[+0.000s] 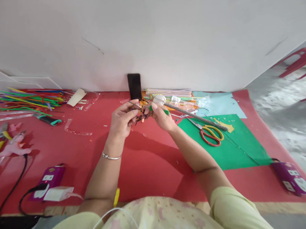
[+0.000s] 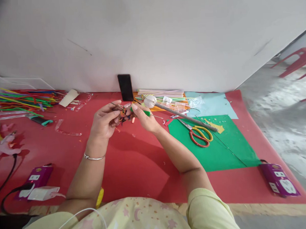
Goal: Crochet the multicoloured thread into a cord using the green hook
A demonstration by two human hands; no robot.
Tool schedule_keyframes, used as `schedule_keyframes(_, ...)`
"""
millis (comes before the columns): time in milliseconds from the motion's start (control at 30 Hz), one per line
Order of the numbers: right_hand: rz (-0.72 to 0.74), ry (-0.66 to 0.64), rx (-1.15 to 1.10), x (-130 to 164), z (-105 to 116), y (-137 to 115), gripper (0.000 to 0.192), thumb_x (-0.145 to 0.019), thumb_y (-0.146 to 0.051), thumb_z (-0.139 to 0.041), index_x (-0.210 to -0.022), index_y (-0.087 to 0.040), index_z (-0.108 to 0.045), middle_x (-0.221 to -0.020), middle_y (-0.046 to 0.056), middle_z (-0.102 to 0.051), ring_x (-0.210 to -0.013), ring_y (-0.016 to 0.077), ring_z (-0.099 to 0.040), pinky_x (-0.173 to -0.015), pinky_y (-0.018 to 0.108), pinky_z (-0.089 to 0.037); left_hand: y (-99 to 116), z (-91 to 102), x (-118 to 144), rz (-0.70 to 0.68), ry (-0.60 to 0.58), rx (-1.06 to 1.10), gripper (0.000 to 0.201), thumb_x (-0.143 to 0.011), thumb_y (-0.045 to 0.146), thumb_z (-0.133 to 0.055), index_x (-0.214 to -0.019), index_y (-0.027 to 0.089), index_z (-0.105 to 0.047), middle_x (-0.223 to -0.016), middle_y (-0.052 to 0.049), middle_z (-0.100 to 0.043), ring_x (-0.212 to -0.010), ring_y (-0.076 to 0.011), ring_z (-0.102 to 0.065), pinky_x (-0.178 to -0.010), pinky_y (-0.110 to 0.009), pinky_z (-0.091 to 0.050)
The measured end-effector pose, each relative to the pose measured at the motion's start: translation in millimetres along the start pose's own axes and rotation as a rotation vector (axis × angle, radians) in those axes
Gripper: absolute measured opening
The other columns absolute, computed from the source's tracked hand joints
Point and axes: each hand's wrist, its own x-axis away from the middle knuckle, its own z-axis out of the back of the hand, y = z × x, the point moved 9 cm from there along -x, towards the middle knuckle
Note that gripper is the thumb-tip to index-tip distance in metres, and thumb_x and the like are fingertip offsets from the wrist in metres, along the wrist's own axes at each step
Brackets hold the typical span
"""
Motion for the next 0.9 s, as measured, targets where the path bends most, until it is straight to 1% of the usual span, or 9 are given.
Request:
schedule_keyframes(100, -0.067, 0.008, -0.112, -4.3, 2.5, 9.9, 0.064, -0.092, -0.088, -0.078, -0.091, -0.023, -0.072, -0.084, 0.002, -0.068, -0.074, 0.0185, -0.071, -0.062, 0.031, -0.062, 1.2, -0.9, 0.8, 0.018, -0.020, -0.027, 0.044, -0.061, 0.021, -0.097, -0.105, 0.022, -0.092, -0.083, -0.001, -0.079, -0.049, -0.0054, -0.049, -0.042, -0.022, -0.023)
schedule_keyframes(167, -0.123, 0.001, -0.167, -6.3, 4.4, 14.5, 0.067, -0.087, -0.088, -0.082, -0.091, -0.023, -0.070, -0.081, 0.000, -0.066, -0.073, 0.0181, -0.071, -0.062, 0.031, -0.065, 0.9, -1.4, 0.6, 0.028, -0.040, -0.048, 0.044, -0.061, 0.021, -0.098, -0.105, 0.022, -0.092, -0.082, -0.001, -0.079, -0.050, -0.0059, -0.049, -0.042, -0.022, -0.024)
schedule_keyframes(333, -0.183, -0.054, -0.104, -6.5, 7.5, 15.5, 0.069, -0.083, -0.087, -0.087, -0.089, -0.019, -0.074, -0.086, 0.004, -0.074, -0.076, 0.0196, -0.075, -0.068, 0.033, -0.069, 1.4, 5.5, -2.9, -0.029, -0.036, -0.100, 0.046, -0.064, 0.021, -0.097, -0.109, 0.022, -0.093, -0.081, -0.002, -0.079, -0.053, -0.0069, -0.050, -0.047, -0.023, -0.035)
schedule_keyframes(433, -0.102, -0.054, 0.061, -4.1, 8.3, 4.1, 0.067, -0.092, -0.085, -0.080, -0.089, -0.019, -0.077, -0.087, 0.005, -0.076, -0.079, 0.0199, -0.075, -0.071, 0.033, -0.066, 3.5, 11.7, -4.5, -0.122, 0.001, -0.175, 0.045, -0.069, 0.024, -0.098, -0.114, 0.022, -0.093, -0.083, -0.002, -0.080, -0.063, -0.0105, -0.062, -0.057, -0.026, -0.049)
schedule_keyframes(567, 0.203, -0.028, 0.426, 2.9, -0.5, -29.4, 0.058, -0.116, -0.068, -0.059, -0.085, -0.021, -0.073, -0.086, 0.005, -0.072, -0.084, 0.0185, -0.067, -0.084, 0.036, -0.058, 8.9, 15.8, -2.2, -0.275, 0.081, -0.308, 0.047, -0.074, 0.029, -0.100, -0.120, 0.022, -0.092, -0.085, -0.001, -0.082, -0.078, -0.0158, -0.074, -0.078, -0.031, -0.062)
schedule_keyframes(633, 0.338, 0.014, 0.542, 7.5, -5.0, -41.6, 0.057, -0.121, -0.061, -0.053, -0.083, -0.021, -0.070, -0.086, 0.005, -0.069, -0.086, 0.0191, -0.064, -0.089, 0.039, -0.054, 8.0, 14.6, -1.2, -0.292, 0.098, -0.322, 0.050, -0.076, 0.034, -0.101, -0.123, 0.022, -0.091, -0.083, -0.001, -0.081, -0.078, -0.0166, -0.075, -0.079, -0.033, -0.063)
schedule_keyframes(700, 0.371, 0.057, 0.555, 9.2, -5.2, -43.0, 0.059, -0.120, -0.065, -0.051, -0.084, -0.022, -0.068, -0.085, 0.004, -0.067, -0.086, 0.0196, -0.063, -0.089, 0.039, -0.052, 4.5, 12.4, -1.5, -0.257, 0.092, -0.278, 0.055, -0.074, 0.039, -0.103, -0.125, 0.022, -0.090, -0.082, 0.000, -0.080, -0.074, -0.0157, -0.073, -0.073, -0.031, -0.061)
schedule_keyframes(800, 0.269, 0.111, 0.451, 7.7, 0.2, -31.8, 0.062, -0.116, -0.076, -0.051, -0.087, -0.024, -0.068, -0.085, 0.003, -0.064, -0.082, 0.0191, -0.062, -0.083, 0.038, -0.053, -2.8, 6.9, -3.1, -0.152, 0.037, -0.153, 0.060, -0.067, 0.040, -0.109, -0.121, 0.022, -0.090, -0.082, 0.000, -0.081, -0.062, -0.0108, -0.063, -0.059, -0.026, -0.052)
schedule_keyframes(900, 0.190, 0.108, 0.342, 8.0, -0.5, -24.5, 0.064, -0.111, -0.082, -0.056, -0.089, -0.024, -0.069, -0.087, 0.003, -0.063, -0.080, 0.0187, -0.062, -0.077, 0.036, -0.055, -4.5, 8.2, -3.5, -0.101, 0.054, -0.085, 0.057, -0.067, 0.041, -0.111, -0.117, 0.023, -0.091, -0.072, 0.003, -0.074, -0.051, -0.0062, -0.049, -0.049, -0.023, -0.038)
